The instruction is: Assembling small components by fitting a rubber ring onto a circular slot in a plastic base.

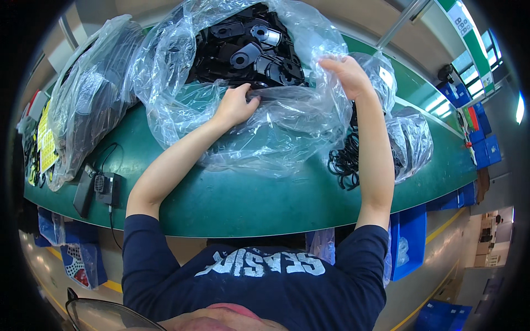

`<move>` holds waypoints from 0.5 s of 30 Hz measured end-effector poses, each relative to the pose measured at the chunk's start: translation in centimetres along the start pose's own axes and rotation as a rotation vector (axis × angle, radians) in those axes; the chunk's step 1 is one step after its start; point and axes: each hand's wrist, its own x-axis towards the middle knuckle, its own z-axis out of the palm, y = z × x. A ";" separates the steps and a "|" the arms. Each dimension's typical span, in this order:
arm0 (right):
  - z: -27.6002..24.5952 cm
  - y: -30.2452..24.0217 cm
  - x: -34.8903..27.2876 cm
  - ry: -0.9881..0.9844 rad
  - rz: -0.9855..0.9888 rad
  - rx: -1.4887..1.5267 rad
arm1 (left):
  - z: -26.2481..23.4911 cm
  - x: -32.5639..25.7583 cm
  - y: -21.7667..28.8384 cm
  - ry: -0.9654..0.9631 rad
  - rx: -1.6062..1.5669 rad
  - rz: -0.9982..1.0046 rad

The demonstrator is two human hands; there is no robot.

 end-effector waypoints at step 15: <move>-0.3 9.9 6.2 0.127 0.115 -0.991 | 0.7 -1.4 3.0 -0.105 -0.122 0.344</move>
